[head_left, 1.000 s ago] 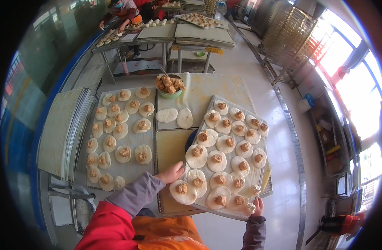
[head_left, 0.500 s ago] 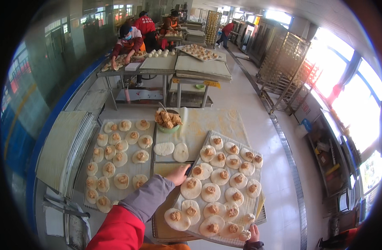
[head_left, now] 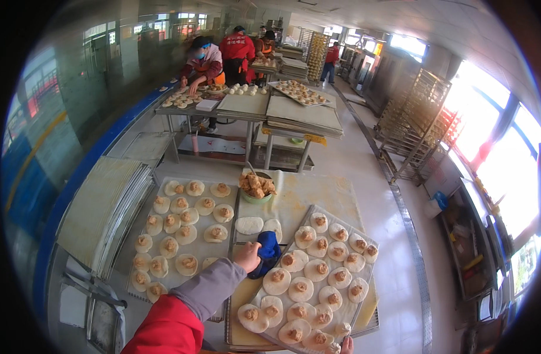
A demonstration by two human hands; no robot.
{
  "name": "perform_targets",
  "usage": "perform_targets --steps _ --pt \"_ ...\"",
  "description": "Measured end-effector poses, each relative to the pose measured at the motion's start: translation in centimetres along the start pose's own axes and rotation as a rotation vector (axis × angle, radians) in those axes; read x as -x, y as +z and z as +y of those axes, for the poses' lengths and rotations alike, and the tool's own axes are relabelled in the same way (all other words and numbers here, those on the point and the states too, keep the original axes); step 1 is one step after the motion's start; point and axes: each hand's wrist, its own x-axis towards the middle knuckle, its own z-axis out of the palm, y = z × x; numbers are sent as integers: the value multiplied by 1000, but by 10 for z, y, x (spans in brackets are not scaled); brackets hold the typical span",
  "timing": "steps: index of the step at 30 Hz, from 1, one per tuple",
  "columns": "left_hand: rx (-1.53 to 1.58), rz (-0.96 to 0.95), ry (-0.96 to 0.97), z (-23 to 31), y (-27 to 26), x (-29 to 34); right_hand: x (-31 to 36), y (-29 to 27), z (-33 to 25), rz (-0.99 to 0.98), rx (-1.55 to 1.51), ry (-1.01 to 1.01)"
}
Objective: The person places round dough discs onto a blue conveyor belt, then picks them up and fills them with a brown mixture from a bowl, pinching the edges to seal them. The finished buns are placed onto metal trays. Another worker in an orange apron is visible in the background performing similar tasks.
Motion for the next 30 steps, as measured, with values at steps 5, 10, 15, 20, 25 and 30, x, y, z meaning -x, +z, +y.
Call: perform_targets --steps 5,10,15,20,25,30 --pt "62 -20 62 12 -30 17 0 18 -11 3 11 -15" --pt "329 -57 158 9 -130 91 12 34 -35 152 109 -83" --pt "609 -124 95 -86 -280 199 60 51 -67 449 258 -310" --pt "861 -38 -266 -210 -430 306 101 111 -92 465 275 -505" --pt "859 75 -253 -307 -557 335 95 300 -99 -188 -555 33" --pt "625 317 -343 -428 -620 336 144 516 -138 -302 379 -208"
